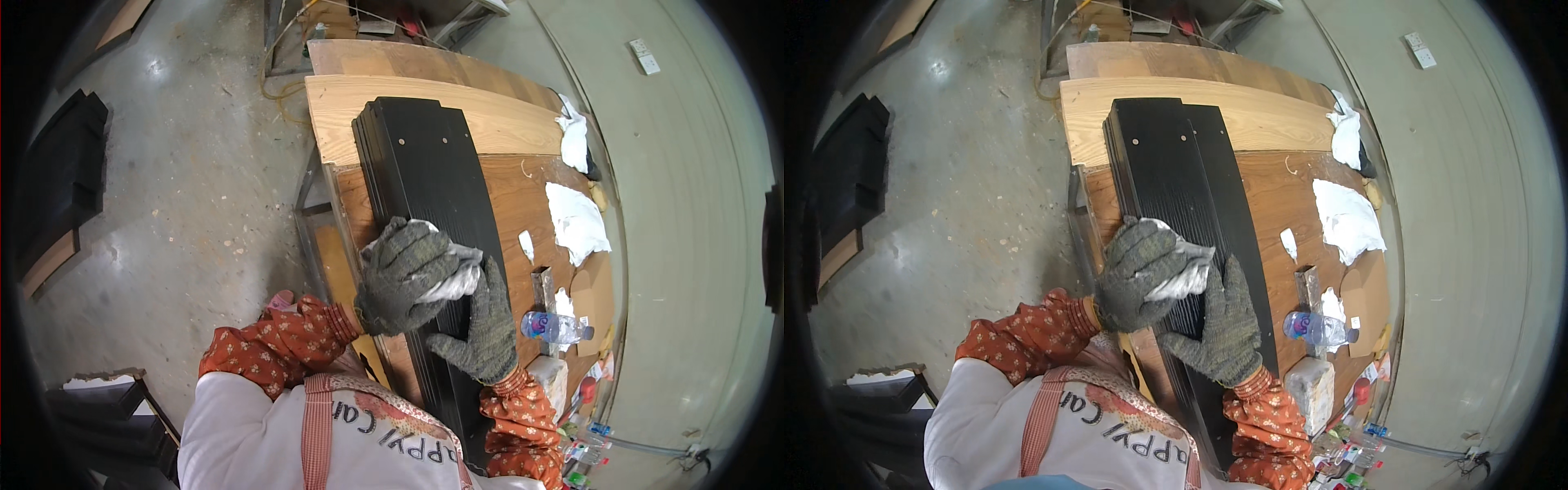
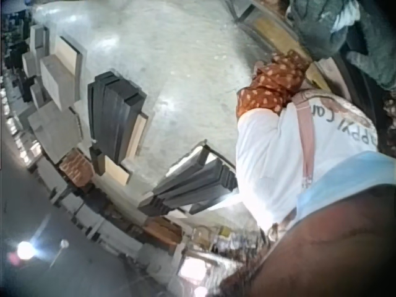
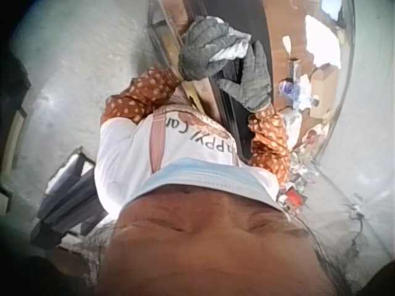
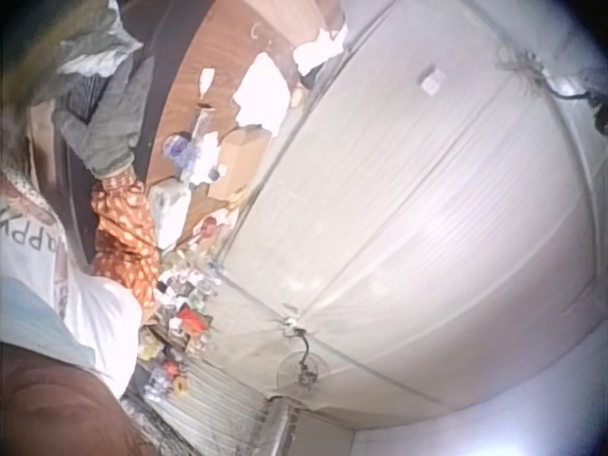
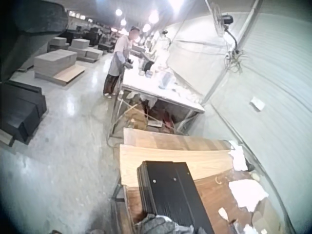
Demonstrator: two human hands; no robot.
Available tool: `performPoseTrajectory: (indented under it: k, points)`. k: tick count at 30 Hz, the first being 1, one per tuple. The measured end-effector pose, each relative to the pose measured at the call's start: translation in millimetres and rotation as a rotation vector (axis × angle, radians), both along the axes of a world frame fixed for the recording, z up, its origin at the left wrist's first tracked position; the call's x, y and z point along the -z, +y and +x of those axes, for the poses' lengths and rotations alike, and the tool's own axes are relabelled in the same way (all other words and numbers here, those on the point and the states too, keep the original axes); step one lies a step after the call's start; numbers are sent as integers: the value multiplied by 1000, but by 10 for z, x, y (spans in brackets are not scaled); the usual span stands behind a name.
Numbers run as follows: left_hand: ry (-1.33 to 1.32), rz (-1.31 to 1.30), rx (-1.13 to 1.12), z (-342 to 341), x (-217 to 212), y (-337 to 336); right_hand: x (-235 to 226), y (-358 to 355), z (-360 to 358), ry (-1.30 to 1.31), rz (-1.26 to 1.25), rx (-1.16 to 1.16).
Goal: The person polishes black panels by rubbing their surfaces and edges with sponges and cloths, applying liquid from a bottle onto a cloth to wipe the surfaces, and scraping corners with a metal tool.
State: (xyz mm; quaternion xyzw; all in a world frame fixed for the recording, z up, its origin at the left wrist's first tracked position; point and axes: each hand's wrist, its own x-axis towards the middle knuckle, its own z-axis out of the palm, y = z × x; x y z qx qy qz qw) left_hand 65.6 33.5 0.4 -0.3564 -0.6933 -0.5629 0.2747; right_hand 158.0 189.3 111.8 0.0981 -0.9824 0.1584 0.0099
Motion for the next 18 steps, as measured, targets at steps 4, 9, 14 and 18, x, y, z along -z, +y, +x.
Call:
performPoseTrajectory:
  k: [4, 9, 14, 18]
  points:
    - [-28, -145, -99, -550, -166, -76, -99, -23, 23, -100, 76, 45]
    - [-286, 109, 229, -1649, -224, -175, -64, -33, -1, -124, 88, 38]
    - [210, -2, -70, -2067, -360, -289, -104, -34, 2, -131, 87, 110]
    - [-505, 302, 63, -2366, -185, -390, -32, 31, -9, -66, 73, 79]
